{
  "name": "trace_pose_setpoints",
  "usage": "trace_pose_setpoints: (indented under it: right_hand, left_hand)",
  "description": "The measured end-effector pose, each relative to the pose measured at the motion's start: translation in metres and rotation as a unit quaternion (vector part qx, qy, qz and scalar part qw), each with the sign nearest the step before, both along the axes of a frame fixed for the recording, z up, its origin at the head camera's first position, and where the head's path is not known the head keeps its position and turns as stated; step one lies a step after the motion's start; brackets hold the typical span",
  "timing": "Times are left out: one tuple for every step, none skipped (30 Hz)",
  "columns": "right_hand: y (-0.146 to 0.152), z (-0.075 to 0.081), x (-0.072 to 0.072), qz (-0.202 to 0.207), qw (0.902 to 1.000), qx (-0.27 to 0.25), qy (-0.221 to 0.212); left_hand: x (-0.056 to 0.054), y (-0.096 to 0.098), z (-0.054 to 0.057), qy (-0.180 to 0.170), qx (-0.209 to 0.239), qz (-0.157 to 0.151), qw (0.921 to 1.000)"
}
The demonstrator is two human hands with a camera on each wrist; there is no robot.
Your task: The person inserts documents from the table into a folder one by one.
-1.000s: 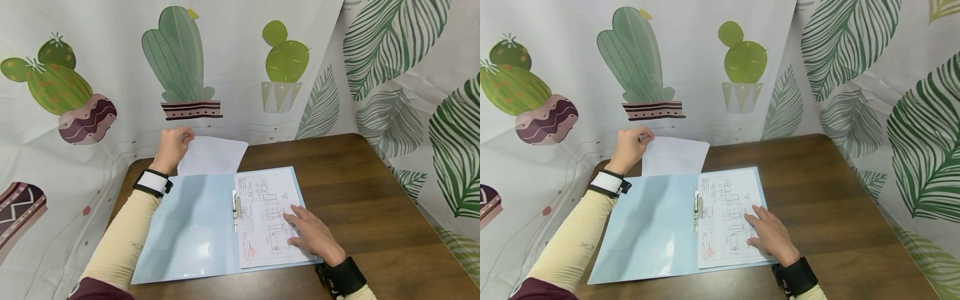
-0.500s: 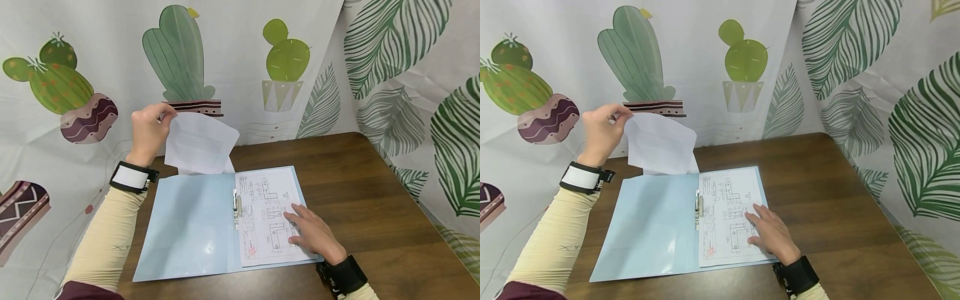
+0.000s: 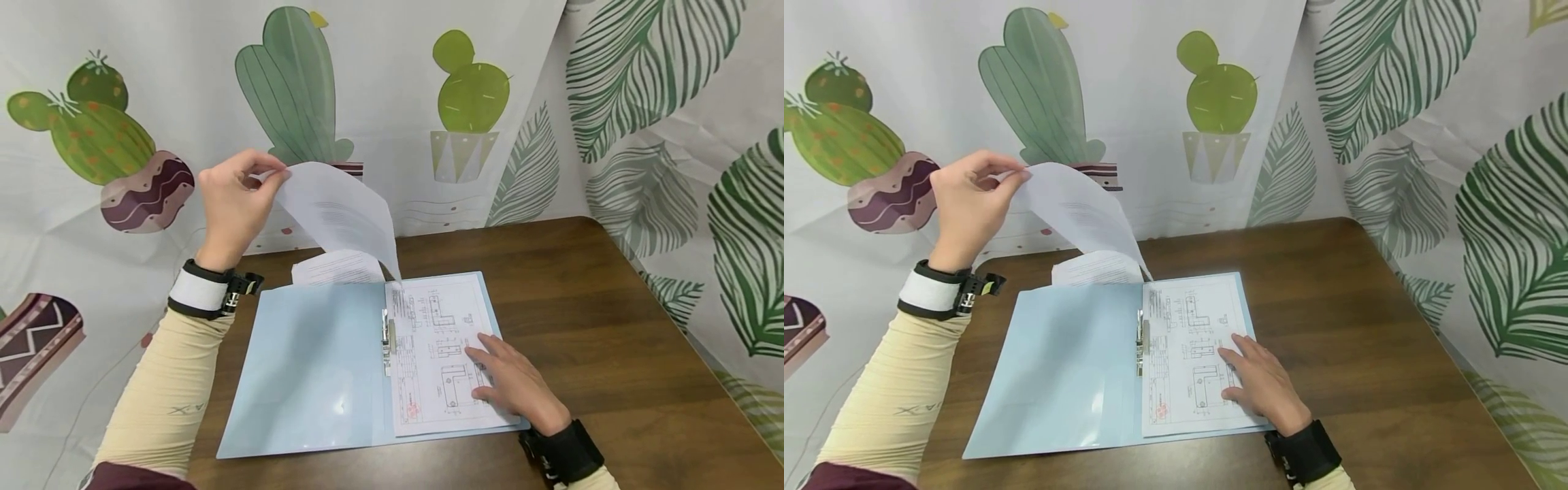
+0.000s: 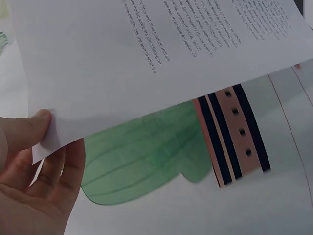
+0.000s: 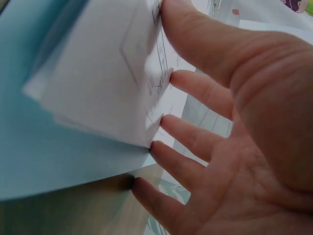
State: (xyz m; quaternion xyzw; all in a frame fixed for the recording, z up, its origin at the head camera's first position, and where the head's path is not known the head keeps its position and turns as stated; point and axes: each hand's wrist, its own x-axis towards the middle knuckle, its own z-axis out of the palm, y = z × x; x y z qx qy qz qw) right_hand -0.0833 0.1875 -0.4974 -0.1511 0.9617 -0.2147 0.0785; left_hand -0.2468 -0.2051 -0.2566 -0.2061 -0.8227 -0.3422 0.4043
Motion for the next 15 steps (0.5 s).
trace_pose_setpoints:
  right_hand:
    - [0.000, 0.000, 0.000, 0.000, 1.0000, -0.002, 0.003]
    - [0.000, -0.001, 0.000, 0.000, 1.0000, -0.003, 0.008]
    - [0.001, -0.001, 0.000, -0.001, 0.9999, -0.006, 0.012]
    - [0.001, -0.001, 0.000, -0.003, 0.9998, -0.009, 0.017]
    - [0.001, -0.002, 0.000, -0.005, 0.9996, -0.016, 0.023]
    - [0.001, -0.003, -0.001, -0.009, 0.9993, -0.023, 0.029]
    - [0.002, -0.003, -0.002, -0.013, 0.9988, -0.030, 0.035]
    - [0.002, -0.003, -0.003, -0.019, 0.9981, -0.040, 0.043]
    - [0.002, -0.004, -0.005, -0.024, 0.9969, -0.053, 0.054]
    - [0.002, -0.004, -0.006, -0.032, 0.9950, -0.067, 0.067]
    - [0.002, -0.003, -0.008, -0.040, 0.9922, -0.084, 0.083]
    - [0.002, -0.002, -0.010, -0.048, 0.9883, -0.101, 0.103]
    - [0.002, -0.001, -0.012, -0.055, 0.9832, -0.119, 0.127]
    - [0.002, 0.001, -0.014, -0.063, 0.9767, -0.139, 0.151]
    - [0.002, 0.002, -0.016, -0.069, 0.9695, -0.157, 0.174]
  left_hand:
    - [0.002, 0.002, 0.001, -0.014, 0.010, -0.004, 0.9999]
    - [0.003, 0.003, 0.001, -0.028, 0.018, -0.007, 0.9994]
    - [0.005, 0.005, 0.002, -0.042, 0.021, -0.012, 0.9988]
    - [0.006, 0.006, 0.002, -0.057, 0.024, -0.018, 0.9979]
    - [0.008, 0.007, 0.002, -0.074, 0.028, -0.023, 0.9966]
    - [0.009, 0.009, 0.002, -0.090, 0.031, -0.030, 0.9950]
    - [0.010, 0.010, 0.001, -0.104, 0.035, -0.036, 0.9933]
    - [0.011, 0.011, 0.001, -0.118, 0.039, -0.043, 0.9913]
    - [0.012, 0.013, 0.001, -0.132, 0.046, -0.053, 0.9888]
    - [0.013, 0.014, 0.001, -0.145, 0.051, -0.062, 0.9862]
    - [0.015, 0.015, 0.001, -0.157, 0.057, -0.072, 0.9833]
    - [0.017, 0.017, 0.000, -0.166, 0.060, -0.083, 0.9809]
    - [0.019, 0.019, 0.000, -0.174, 0.063, -0.093, 0.9784]
    - [0.021, 0.020, -0.001, -0.181, 0.064, -0.103, 0.9759]
    - [0.022, 0.022, -0.002, -0.186, 0.064, -0.114, 0.9737]
